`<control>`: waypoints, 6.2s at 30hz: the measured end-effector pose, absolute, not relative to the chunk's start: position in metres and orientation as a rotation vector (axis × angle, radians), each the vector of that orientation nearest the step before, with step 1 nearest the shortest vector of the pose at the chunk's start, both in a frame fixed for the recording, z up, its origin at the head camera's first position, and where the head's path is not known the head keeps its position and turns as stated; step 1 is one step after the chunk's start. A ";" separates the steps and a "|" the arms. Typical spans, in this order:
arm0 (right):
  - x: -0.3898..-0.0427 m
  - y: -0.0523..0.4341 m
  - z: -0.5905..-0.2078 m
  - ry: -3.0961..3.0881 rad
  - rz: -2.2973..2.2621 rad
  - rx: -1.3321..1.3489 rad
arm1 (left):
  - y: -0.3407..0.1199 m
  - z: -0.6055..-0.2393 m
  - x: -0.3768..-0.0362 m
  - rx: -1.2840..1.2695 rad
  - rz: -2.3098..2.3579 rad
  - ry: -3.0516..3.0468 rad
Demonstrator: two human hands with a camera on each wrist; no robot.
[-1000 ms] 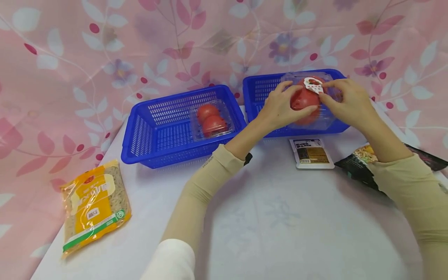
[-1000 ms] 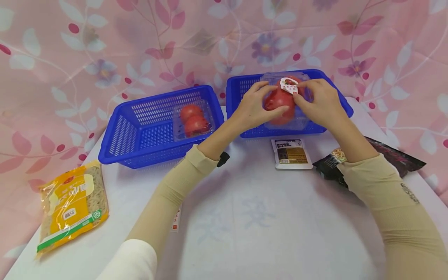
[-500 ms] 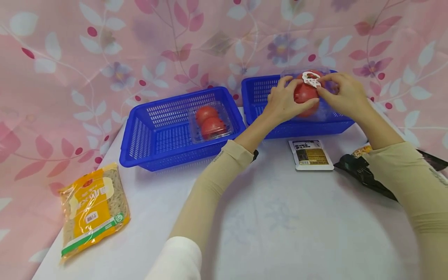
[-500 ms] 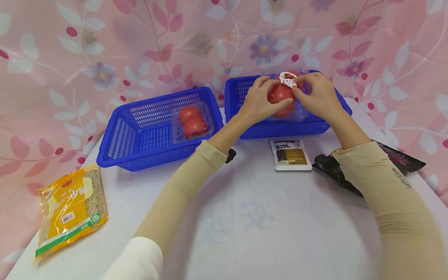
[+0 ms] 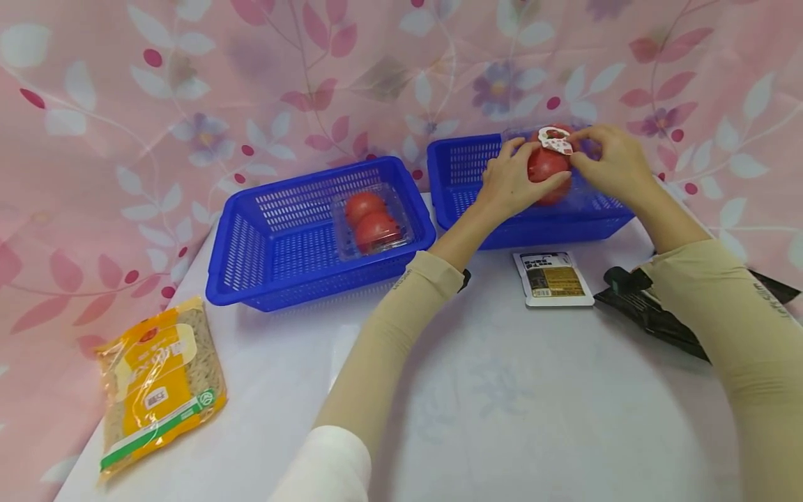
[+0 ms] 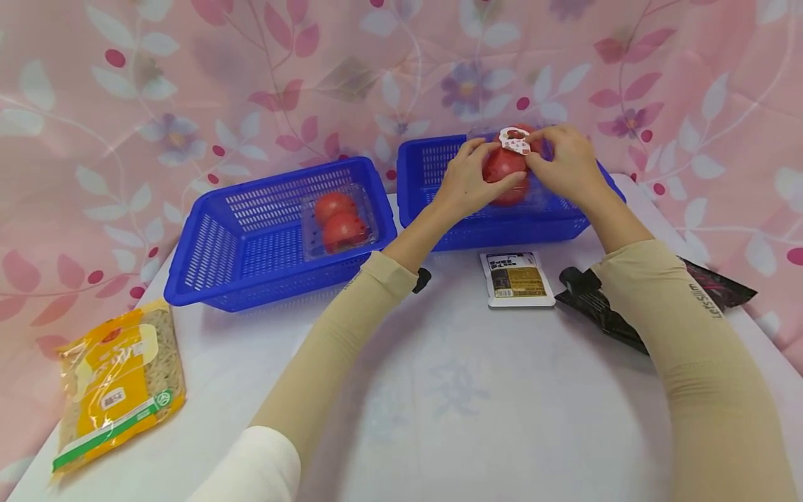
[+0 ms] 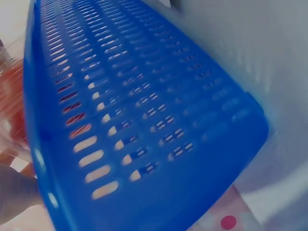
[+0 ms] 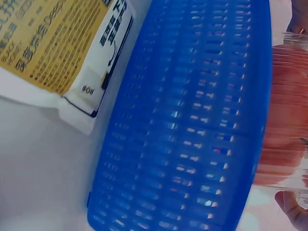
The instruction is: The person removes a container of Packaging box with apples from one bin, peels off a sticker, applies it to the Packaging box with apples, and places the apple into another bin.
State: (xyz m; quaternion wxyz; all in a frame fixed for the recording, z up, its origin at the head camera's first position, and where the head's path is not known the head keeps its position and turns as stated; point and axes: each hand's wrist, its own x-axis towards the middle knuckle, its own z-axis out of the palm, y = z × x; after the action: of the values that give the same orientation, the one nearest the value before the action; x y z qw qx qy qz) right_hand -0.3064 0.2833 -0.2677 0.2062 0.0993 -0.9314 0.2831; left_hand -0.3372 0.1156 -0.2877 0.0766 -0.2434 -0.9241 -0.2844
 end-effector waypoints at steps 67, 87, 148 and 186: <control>-0.321 0.310 -0.321 -3.011 0.639 0.121 | 0.138 -0.327 -0.359 -1.294 -0.387 -3.204; -0.318 0.310 -0.321 -3.025 0.552 0.005 | 0.137 -0.326 -0.351 -1.114 -0.414 -3.202; -0.331 0.185 -0.304 -2.716 0.674 0.401 | -0.002 -0.298 -0.360 -0.519 -0.248 -2.866; -0.346 0.096 -0.303 -2.669 0.764 0.703 | -0.085 -0.295 -0.357 -0.163 -0.378 -2.995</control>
State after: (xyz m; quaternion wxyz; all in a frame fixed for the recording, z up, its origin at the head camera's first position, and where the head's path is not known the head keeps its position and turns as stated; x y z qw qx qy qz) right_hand -0.3462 0.0960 -0.3029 0.1382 0.2432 -0.9230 0.2643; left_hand -0.3566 -0.0846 -0.2948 0.0591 -0.0539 -0.9889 -0.1250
